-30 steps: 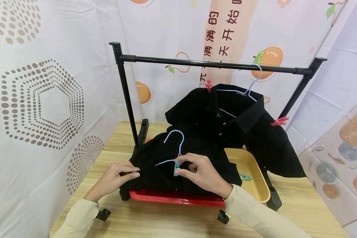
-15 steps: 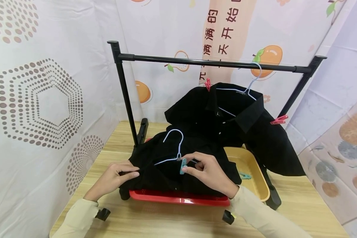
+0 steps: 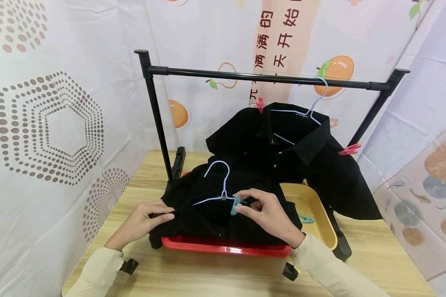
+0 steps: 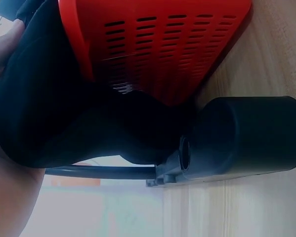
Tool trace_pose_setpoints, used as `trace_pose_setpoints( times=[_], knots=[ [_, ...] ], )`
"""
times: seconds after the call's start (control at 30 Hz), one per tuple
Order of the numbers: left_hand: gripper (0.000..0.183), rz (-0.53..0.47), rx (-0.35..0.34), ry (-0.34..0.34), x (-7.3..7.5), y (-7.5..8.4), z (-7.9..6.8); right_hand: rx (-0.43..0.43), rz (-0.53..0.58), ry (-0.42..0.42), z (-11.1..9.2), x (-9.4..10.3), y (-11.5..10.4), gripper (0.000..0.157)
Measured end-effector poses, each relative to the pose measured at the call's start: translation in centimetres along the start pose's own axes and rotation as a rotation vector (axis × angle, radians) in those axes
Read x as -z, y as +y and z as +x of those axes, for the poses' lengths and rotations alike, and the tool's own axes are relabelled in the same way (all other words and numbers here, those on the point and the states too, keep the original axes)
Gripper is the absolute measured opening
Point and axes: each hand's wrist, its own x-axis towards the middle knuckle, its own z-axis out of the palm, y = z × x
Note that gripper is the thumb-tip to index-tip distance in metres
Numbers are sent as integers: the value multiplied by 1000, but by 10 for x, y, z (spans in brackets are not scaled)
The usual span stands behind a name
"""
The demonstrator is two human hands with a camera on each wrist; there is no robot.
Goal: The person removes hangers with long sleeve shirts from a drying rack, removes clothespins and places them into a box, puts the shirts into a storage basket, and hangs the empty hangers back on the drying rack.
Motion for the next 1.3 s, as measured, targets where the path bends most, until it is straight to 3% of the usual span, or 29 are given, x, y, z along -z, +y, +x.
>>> trace_pose_setpoints(
  times=[0.4,0.83,1.3],
  knots=[
    [22,-13,12,-10,1,-1,-1,-12,-1,26,-9,15,5,27],
    [22,-11,-1,-8,-1,-2,-1,11,96,89,-18,33,13,28],
    [21,6,20,-13,0,-2,-3,-40,43,128,-25,48,17,27]
  ],
)
